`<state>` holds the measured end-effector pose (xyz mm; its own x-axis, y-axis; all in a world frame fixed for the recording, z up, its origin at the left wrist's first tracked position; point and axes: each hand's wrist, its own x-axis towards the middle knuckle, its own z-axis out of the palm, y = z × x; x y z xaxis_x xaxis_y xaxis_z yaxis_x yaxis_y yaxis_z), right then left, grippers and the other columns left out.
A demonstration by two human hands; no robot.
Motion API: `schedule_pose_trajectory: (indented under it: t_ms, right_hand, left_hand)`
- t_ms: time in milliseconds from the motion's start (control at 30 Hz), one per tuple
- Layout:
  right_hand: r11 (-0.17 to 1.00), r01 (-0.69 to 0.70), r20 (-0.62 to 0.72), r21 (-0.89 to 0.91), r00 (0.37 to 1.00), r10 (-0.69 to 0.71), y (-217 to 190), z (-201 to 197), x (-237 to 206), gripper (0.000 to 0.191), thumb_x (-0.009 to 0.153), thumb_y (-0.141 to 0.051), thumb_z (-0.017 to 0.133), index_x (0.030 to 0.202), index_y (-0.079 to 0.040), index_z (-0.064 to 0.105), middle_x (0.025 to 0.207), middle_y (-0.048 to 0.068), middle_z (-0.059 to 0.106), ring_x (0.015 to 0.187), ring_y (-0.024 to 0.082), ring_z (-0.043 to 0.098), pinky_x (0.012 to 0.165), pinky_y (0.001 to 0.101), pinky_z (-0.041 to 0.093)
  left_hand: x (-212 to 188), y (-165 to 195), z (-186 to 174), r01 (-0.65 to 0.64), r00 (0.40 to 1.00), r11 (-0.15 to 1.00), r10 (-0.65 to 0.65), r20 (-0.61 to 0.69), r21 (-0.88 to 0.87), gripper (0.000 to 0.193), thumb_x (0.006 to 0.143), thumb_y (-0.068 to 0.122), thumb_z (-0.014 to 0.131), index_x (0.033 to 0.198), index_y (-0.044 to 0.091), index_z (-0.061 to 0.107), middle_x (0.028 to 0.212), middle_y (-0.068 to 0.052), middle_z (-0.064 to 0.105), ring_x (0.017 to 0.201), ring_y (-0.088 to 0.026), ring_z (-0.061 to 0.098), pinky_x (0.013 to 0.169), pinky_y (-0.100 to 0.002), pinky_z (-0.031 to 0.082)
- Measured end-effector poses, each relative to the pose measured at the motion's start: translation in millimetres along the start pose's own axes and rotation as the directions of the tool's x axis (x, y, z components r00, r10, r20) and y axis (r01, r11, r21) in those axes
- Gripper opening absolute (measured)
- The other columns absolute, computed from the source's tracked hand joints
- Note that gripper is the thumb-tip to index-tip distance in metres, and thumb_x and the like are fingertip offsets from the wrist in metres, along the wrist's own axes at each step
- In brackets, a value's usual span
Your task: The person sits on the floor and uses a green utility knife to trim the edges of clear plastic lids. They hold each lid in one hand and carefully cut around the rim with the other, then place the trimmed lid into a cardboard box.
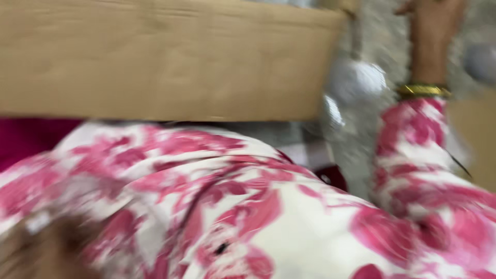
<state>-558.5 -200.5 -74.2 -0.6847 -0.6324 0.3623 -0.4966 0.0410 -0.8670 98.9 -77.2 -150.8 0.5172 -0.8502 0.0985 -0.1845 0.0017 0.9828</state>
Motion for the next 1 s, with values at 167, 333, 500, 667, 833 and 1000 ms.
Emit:
schedule_pose_trajectory:
  t_ms: [167,333,500,667,833,1000]
  right_hand:
    - [0.964,0.155,0.533,0.214,0.809,-0.249,-104.6,115.1,-90.6,0.024,0.127,-0.023,0.050,0.115,-0.005,0.060,0.076,0.000,0.061,0.061,0.006,0.055,0.057,0.0231,0.040]
    - [0.984,0.004,0.943,0.177,0.286,-0.171,-160.9,198.6,-200.5,0.018,0.103,-0.022,0.061,0.106,-0.005,0.068,0.065,-0.005,0.049,0.052,0.004,0.043,0.044,0.0231,0.032]
    - [0.843,-0.193,0.773,0.502,-0.339,-0.537,-189.7,222.9,-238.9,0.079,0.084,-0.079,0.063,0.105,-0.004,0.068,0.078,-0.007,0.049,0.071,0.005,0.046,0.063,0.0255,0.034]
    - [0.826,-0.099,0.690,0.555,-0.500,-0.524,-208.5,225.8,-247.3,0.087,0.075,-0.089,0.066,0.096,-0.006,0.059,0.075,-0.006,0.041,0.068,0.008,0.039,0.062,0.0283,0.029]
    - [0.825,-0.136,0.673,0.548,-0.513,-0.532,-212.5,224.1,-254.6,0.087,0.071,-0.090,0.068,0.091,-0.007,0.057,0.069,-0.007,0.035,0.061,0.008,0.033,0.060,0.0289,0.022]
    - [0.818,-0.164,0.702,0.552,-0.438,-0.562,-206.8,218.7,-259.4,0.089,0.069,-0.090,0.070,0.094,-0.006,0.059,0.071,-0.007,0.035,0.063,0.008,0.033,0.060,0.0291,0.023]
  left_hand:
    - [-2.9,50.3,5.7,0.242,0.954,0.950,-0.196,0.227,-0.196,0.012,0.097,0.012,0.066,0.105,0.004,0.071,0.076,-0.006,0.070,0.056,-0.012,0.064,0.049,-0.025,0.052]
    - [-1.8,93.6,10.5,0.372,0.893,0.927,-0.342,0.292,-0.053,0.021,0.098,0.020,0.064,0.094,0.001,0.073,0.069,-0.006,0.072,0.048,-0.009,0.061,0.042,-0.023,0.049]
    - [-1.5,95.9,8.6,0.363,0.856,0.932,-0.325,0.402,-0.020,0.021,0.097,0.020,0.064,0.093,0.001,0.073,0.068,-0.006,0.072,0.048,-0.009,0.061,0.043,-0.023,0.050]
    - [-1.4,86.2,7.6,0.384,0.830,0.922,-0.323,0.454,-0.045,0.020,0.098,0.018,0.064,0.094,0.001,0.073,0.068,-0.006,0.071,0.048,-0.009,0.061,0.043,-0.023,0.050]
    - [-1.3,83.5,10.9,0.418,0.822,0.908,-0.358,0.443,-0.041,0.019,0.098,0.017,0.064,0.094,0.001,0.073,0.068,-0.006,0.071,0.050,-0.008,0.061,0.044,-0.023,0.051]
    - [-2.5,84.1,12.5,0.397,0.826,0.918,-0.361,0.432,0.007,0.018,0.097,0.016,0.065,0.095,0.001,0.074,0.068,-0.006,0.071,0.050,-0.009,0.061,0.044,-0.023,0.051]
